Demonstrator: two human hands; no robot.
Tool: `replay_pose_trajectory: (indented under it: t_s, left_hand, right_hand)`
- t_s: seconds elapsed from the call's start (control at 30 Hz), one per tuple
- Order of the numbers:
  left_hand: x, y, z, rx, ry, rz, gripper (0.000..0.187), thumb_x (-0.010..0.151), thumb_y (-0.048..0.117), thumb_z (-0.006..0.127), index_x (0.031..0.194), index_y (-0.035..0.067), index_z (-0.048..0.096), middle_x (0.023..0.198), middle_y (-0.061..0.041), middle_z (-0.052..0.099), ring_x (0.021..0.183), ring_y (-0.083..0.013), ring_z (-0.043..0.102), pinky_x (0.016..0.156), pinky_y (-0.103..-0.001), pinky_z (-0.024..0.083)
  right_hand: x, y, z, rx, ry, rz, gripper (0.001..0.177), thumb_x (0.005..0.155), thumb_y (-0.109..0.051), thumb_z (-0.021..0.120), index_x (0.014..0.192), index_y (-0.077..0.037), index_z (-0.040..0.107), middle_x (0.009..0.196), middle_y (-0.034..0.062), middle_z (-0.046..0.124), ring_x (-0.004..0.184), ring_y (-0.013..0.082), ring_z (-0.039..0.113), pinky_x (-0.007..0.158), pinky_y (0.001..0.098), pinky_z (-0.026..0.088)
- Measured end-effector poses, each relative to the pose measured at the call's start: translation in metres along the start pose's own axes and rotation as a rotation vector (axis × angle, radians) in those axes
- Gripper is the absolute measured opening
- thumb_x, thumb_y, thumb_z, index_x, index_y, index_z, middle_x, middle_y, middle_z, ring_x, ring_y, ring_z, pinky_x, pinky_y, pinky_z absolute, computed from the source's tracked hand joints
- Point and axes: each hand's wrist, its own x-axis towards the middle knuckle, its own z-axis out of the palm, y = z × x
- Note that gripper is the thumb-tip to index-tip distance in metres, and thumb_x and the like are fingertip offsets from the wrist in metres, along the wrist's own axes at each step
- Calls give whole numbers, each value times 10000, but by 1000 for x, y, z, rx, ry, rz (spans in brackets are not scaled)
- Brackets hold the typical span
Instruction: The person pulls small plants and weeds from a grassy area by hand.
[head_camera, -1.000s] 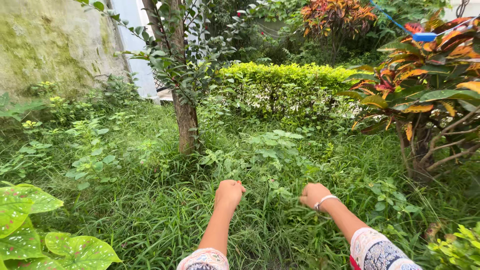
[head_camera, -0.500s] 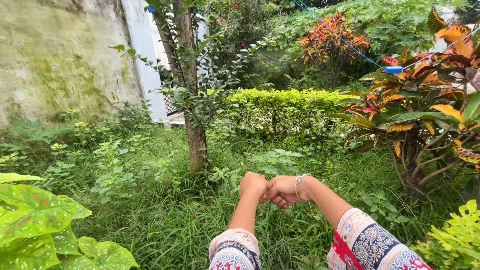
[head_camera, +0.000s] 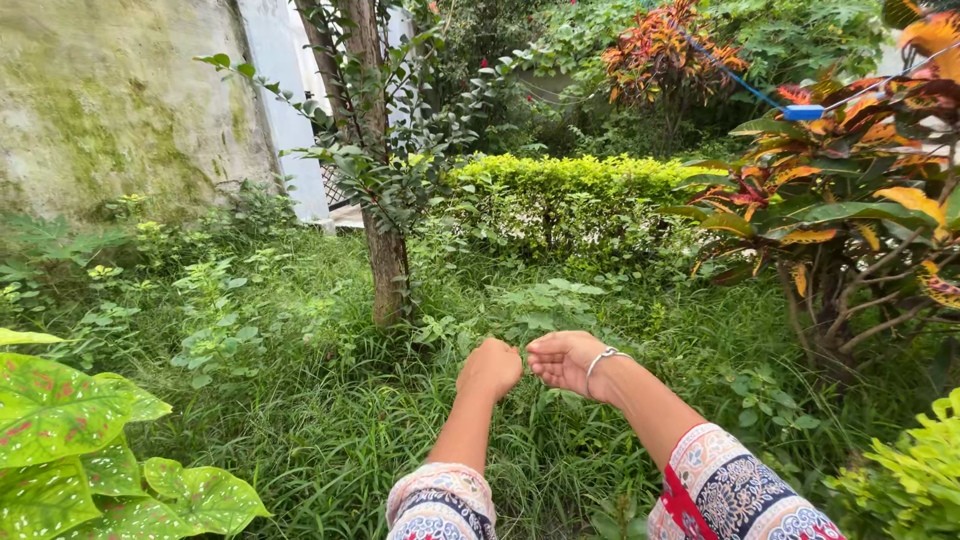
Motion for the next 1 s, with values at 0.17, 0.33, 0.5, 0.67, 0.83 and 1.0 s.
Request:
replay_pose_trajectory:
  t_s: [0.17,0.33,0.5,0.67,0.83,1.0]
  left_hand:
    - [23,-52,12,-58,40,-57,339,958,346,553,915,159,833,1056,-76,774,1030,-280,723,923,-433,534]
    - [42,-75,42,-184,58,-128,363,993,357,528,987,107,791,989,-120,799,978,-274,763,883,-407,542]
    - [50,-75,54,-187,98,-327,382,1042,379,431,1178,155,709,1109,-103,745,1017,-306,731,865,-445,534]
    - [57,-93,61,-183,109,-412,396,1055,370,400,1109,139,718,1080,-90,755,973,-306,711,848,-460,536]
    - [64,-105,74,-303,130,-332,367,1022,336,444,1032,102,726,1005,-99,757,912,-286,701,842,-434,498]
    - [69,-108,89,-353,74,-347,360,1008,324,452,988,92,727,963,-100,752,883,-273,686,827,-424,488]
  right_hand:
    - [21,30,-19,6,-130,49,182,974,-127,617,1123,-25,645,910,74,718,795,143,704,714,293,582]
    - [50,51,-3,113,-271,59,224,969,-51,572,1189,-14,588,1038,151,732,922,224,730,837,345,615]
    - [74,60,-4,226,-39,-19,241,954,-91,579,1180,-7,573,1123,195,734,1009,262,737,872,362,615]
    - [97,106,-60,-63,398,-24,361,911,-138,618,1260,-50,631,1165,131,764,1060,248,751,880,363,595]
    - [111,174,-113,-859,491,183,689,804,-197,848,1421,-118,553,1209,126,769,1101,219,741,1023,378,538]
    - [127,227,-123,-1101,229,259,453,857,-285,828,1258,-112,709,1234,90,715,1129,211,683,1029,388,510]
